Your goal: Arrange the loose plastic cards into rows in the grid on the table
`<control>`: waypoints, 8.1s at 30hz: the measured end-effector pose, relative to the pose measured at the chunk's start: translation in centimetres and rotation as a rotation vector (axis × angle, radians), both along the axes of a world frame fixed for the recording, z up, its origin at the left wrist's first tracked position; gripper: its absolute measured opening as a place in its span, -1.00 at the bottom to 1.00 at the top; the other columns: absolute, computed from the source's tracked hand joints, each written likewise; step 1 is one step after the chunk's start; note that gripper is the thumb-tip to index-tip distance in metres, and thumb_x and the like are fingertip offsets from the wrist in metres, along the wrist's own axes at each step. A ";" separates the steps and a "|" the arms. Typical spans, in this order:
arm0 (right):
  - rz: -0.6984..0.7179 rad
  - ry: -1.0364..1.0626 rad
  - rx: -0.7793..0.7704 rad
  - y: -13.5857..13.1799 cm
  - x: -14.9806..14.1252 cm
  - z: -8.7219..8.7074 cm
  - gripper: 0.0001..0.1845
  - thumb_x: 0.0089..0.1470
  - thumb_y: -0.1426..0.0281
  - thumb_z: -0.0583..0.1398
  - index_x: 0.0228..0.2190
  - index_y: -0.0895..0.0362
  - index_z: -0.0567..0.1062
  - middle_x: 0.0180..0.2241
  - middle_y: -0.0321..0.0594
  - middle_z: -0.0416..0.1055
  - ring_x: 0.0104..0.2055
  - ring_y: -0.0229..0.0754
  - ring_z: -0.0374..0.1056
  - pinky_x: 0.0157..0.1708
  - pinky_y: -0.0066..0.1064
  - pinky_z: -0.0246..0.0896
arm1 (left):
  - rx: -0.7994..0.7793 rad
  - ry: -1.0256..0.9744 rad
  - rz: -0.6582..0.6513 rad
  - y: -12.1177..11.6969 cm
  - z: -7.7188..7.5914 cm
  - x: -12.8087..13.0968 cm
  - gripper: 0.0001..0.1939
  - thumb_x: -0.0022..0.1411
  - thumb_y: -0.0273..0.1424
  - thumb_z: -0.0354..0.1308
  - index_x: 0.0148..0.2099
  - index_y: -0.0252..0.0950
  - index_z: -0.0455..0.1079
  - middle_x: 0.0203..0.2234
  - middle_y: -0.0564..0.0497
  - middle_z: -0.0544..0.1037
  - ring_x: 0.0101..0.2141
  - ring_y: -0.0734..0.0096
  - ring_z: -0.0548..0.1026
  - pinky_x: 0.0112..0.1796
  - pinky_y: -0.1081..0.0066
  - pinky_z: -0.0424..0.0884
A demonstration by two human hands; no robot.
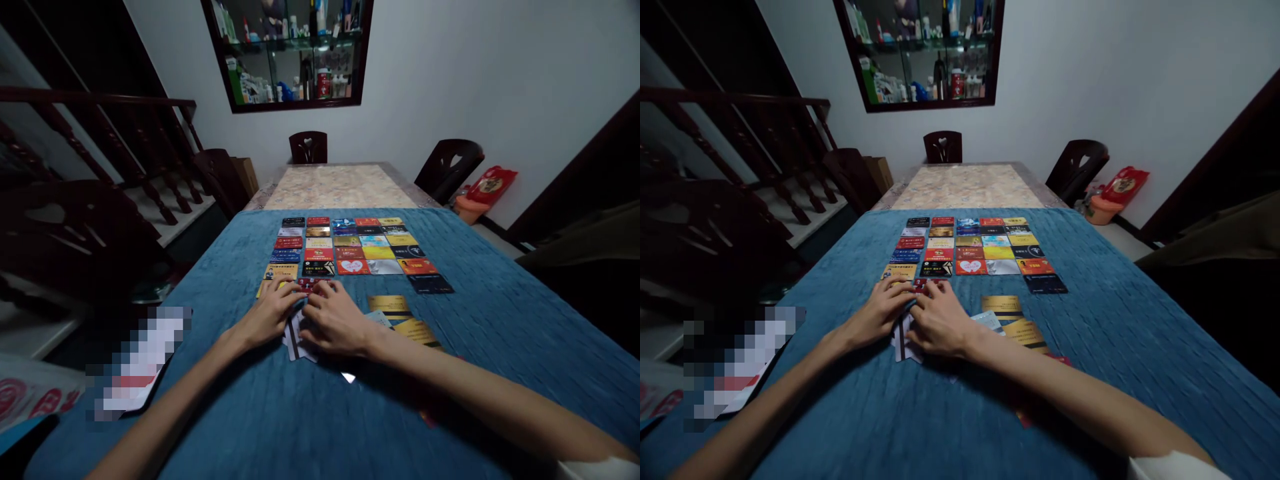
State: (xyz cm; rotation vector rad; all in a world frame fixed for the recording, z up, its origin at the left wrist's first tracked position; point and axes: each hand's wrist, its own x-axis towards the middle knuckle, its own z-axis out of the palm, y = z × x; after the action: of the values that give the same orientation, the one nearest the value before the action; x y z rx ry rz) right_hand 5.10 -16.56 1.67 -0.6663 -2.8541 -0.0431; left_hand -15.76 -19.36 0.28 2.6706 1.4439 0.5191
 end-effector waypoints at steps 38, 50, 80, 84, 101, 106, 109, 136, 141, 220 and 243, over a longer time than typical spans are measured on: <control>0.318 0.217 0.410 -3.3 -0.6 -3.3 -0.80 0.27 0.50 0.08 -0.30 0.23 0.51 -0.41 -0.13 0.47 -0.19 -0.05 0.29 -0.23 -0.21 0.14 | -0.080 -0.056 -0.164 -2.6 0.7 -0.2 -0.68 0.12 -0.64 0.03 -0.15 -0.24 0.46 -0.09 -0.06 0.52 0.16 0.15 0.25 0.23 0.01 0.24; 0.341 0.499 0.499 -1.9 0.3 -2.2 -0.80 0.28 0.48 0.11 -0.39 0.18 0.48 -0.48 -0.26 0.43 -0.35 -0.19 0.23 -0.26 -0.30 0.11 | -0.128 -0.229 -0.226 -2.3 1.1 -1.0 -0.82 0.35 -0.41 0.03 -0.15 -0.29 0.47 -0.18 -0.08 0.58 0.04 0.18 0.38 0.15 0.10 0.31; 0.016 0.375 0.263 1.6 2.6 -3.0 -0.58 0.17 0.57 0.13 0.05 0.09 0.47 -0.29 -0.18 0.52 -0.26 -0.12 0.21 -0.25 -0.29 0.01 | 0.120 -0.411 -0.045 -1.3 -1.8 -0.1 -0.69 0.28 -0.59 0.04 -0.01 -0.27 0.47 -0.22 -0.06 0.59 -0.16 0.33 0.52 -0.12 0.31 0.50; -0.033 0.329 0.276 1.8 2.5 -3.4 -0.59 0.16 0.56 0.16 0.04 0.10 0.47 -0.25 -0.15 0.50 -0.22 -0.11 0.23 -0.22 -0.28 0.02 | 0.144 -0.396 -0.021 -1.3 -1.8 0.2 -0.70 0.28 -0.58 0.05 0.00 -0.27 0.47 -0.22 -0.05 0.59 -0.15 0.33 0.52 -0.10 0.29 0.50; -0.027 0.376 0.446 1.5 2.3 -2.9 -0.58 0.18 0.52 0.14 0.08 0.18 0.43 -0.03 0.02 0.41 -0.03 0.02 0.20 -0.06 -0.15 0.12 | 0.319 -0.472 0.054 -1.2 -1.9 0.6 -0.78 0.30 -0.55 0.09 -0.08 -0.26 0.49 -0.24 -0.06 0.60 -0.15 0.30 0.53 -0.13 0.25 0.53; -0.036 0.399 0.479 1.3 2.3 -2.8 -0.60 0.23 0.52 0.09 0.08 0.17 0.43 -0.04 0.01 0.41 -0.02 0.01 0.19 -0.06 -0.16 0.16 | 0.327 -0.474 0.063 -1.2 -1.8 0.6 -0.75 0.31 -0.55 0.08 -0.03 -0.25 0.48 -0.23 -0.05 0.60 -0.14 0.30 0.52 -0.11 0.24 0.53; -0.042 0.415 0.483 1.3 2.3 -2.9 -0.60 0.24 0.51 0.10 0.09 0.17 0.43 -0.05 0.03 0.39 0.01 0.02 0.17 -0.06 -0.15 0.16 | 0.322 -0.474 0.069 -1.2 -1.8 0.6 -0.70 0.31 -0.54 0.08 0.04 -0.22 0.46 -0.18 -0.05 0.59 -0.10 0.29 0.52 -0.07 0.20 0.52; -0.127 0.363 0.383 1.9 2.3 -1.4 -0.64 0.12 0.37 0.25 -0.03 0.18 0.46 -0.19 -0.02 0.36 -0.12 0.02 0.14 -0.16 -0.19 0.12 | 0.570 0.041 0.098 -1.1 -1.4 0.8 -0.46 0.31 -0.43 0.09 0.31 -0.31 0.16 0.04 -0.27 0.43 0.06 0.00 0.40 0.04 0.01 0.39; -0.103 0.327 0.341 3.2 2.2 -0.8 -0.53 0.08 0.33 0.30 0.01 0.23 0.43 -0.14 0.04 0.36 -0.13 0.03 0.15 -0.20 -0.20 0.16 | 0.597 0.176 0.071 0.1 0.0 0.3 -0.51 0.33 -0.39 0.08 0.27 -0.37 0.22 0.01 -0.27 0.48 0.05 -0.02 0.40 0.04 0.01 0.34; -0.436 0.098 -0.219 25.8 -10.0 -2.1 -0.62 0.16 0.26 0.22 0.01 0.02 0.57 0.07 -0.05 0.46 0.11 0.03 0.28 0.03 -0.26 0.18 | -0.032 0.223 0.252 25.2 -0.6 -10.0 -0.59 0.22 -0.35 0.02 0.04 -0.25 0.54 -0.07 -0.12 0.59 -0.07 0.19 0.50 0.02 0.29 0.40; -0.389 0.037 -0.100 23.3 -8.7 -0.6 -0.61 0.21 0.31 0.13 0.03 0.06 0.54 0.07 0.02 0.41 0.14 0.19 0.15 0.01 -0.08 0.15 | 0.030 0.249 0.368 23.4 0.4 -8.3 -0.64 0.21 -0.40 0.01 -0.04 -0.26 0.55 -0.10 -0.21 0.52 0.03 -0.07 0.34 -0.03 -0.01 0.30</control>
State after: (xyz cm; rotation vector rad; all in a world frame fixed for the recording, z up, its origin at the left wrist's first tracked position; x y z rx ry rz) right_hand -3.63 6.78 1.06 -1.2193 -2.6612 0.0519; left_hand -24.06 4.02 0.68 2.5718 2.0308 0.2295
